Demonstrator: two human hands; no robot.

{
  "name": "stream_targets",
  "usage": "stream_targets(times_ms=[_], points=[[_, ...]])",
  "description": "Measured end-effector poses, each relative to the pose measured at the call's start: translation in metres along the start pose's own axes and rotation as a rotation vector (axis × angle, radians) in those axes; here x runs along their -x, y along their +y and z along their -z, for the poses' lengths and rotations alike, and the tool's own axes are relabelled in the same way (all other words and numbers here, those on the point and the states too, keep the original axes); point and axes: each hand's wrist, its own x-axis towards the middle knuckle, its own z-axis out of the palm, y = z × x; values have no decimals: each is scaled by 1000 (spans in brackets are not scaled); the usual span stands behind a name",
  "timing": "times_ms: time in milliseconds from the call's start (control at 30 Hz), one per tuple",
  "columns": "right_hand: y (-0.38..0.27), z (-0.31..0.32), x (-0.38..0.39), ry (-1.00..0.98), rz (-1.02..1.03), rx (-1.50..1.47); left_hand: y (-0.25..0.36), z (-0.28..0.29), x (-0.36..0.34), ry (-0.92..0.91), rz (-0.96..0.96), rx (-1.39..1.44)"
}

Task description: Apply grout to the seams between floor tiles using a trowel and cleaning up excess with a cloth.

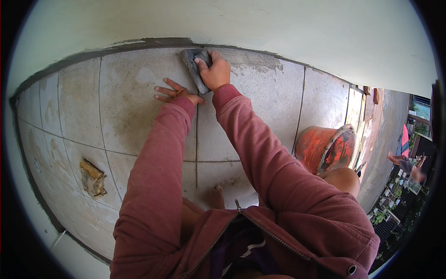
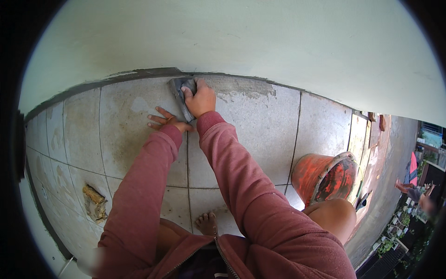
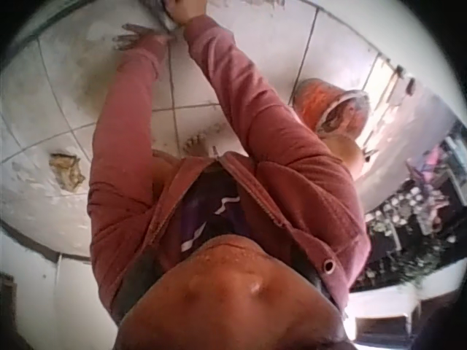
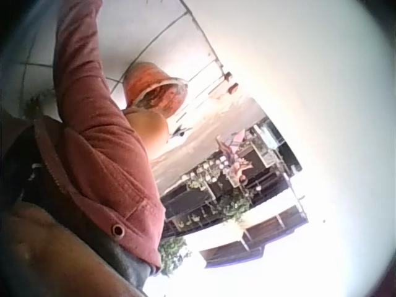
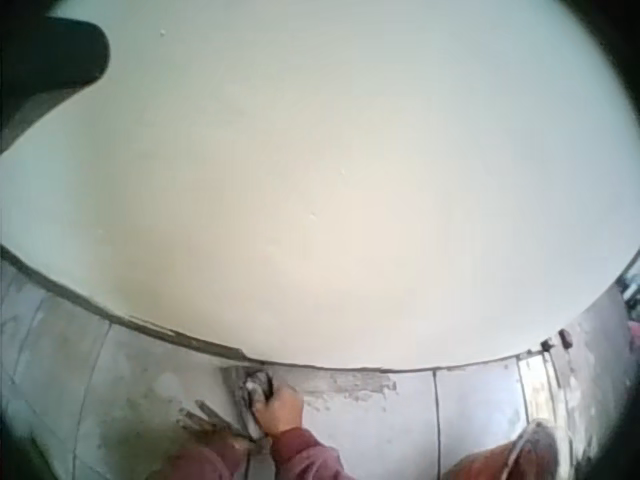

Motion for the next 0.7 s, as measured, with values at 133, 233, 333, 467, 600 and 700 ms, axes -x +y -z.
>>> stream_targets(times_ms=[133,233,333,467,600,700], points=[[5,22,11,213,-29,-9,-4,-3,-3,-24,29,-44],[26,46,11,318,-130,75,-3,-1,2,-13,8,-10],[21,29,1,275,-116,125,4,-1,-2,20,-14,27],[6,-9,9,299,-9,338,10,-3,-9,54,-42,67],[-22,-4,-11,40,-65,430,4,-10,-3,63,-58,84],[-4,27,1,-78,-10,321,-1,-4,-4,-29,35,-59]])
